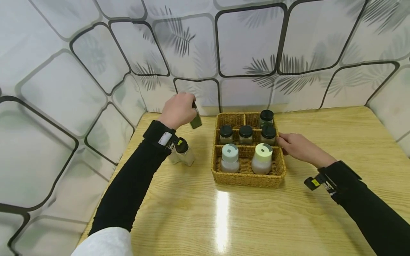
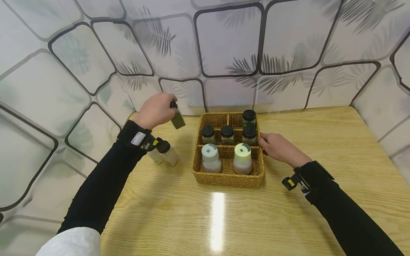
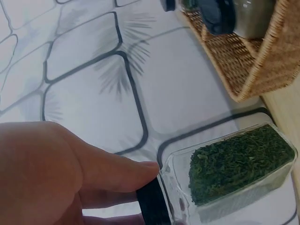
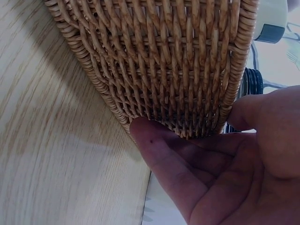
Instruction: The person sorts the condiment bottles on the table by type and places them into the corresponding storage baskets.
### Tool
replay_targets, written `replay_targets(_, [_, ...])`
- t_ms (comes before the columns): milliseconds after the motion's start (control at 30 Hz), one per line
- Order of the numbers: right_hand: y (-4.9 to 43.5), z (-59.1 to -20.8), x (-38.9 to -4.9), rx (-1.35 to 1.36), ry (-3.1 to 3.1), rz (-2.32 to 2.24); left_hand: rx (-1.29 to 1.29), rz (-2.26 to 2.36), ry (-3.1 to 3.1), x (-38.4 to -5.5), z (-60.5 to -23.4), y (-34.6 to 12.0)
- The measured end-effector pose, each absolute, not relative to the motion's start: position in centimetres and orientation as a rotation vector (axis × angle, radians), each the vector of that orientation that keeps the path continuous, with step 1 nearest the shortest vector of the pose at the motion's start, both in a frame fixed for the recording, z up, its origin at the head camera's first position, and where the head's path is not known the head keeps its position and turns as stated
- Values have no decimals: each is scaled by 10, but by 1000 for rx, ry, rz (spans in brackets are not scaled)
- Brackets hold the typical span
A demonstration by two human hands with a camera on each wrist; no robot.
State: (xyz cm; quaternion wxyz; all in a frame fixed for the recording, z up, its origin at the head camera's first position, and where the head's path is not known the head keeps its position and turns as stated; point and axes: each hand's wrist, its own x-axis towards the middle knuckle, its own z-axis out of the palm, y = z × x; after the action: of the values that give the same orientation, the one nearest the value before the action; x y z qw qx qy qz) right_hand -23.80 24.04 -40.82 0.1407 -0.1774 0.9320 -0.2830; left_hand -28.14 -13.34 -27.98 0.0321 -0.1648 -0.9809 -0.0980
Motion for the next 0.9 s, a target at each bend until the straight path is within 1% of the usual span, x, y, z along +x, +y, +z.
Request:
replay_targets(300, [239, -406, -237, -511, 2694, -817, -576, -287, -2998, -286, -263, -108])
replay_targets(600, [239, -407, -236, -511, 2685, -825, -658, -252, -3012, -291, -257, -81])
replay_targets(900, [239, -403, -235, -515, 2692, -812, -818, -272, -3016, -293, -251, -54])
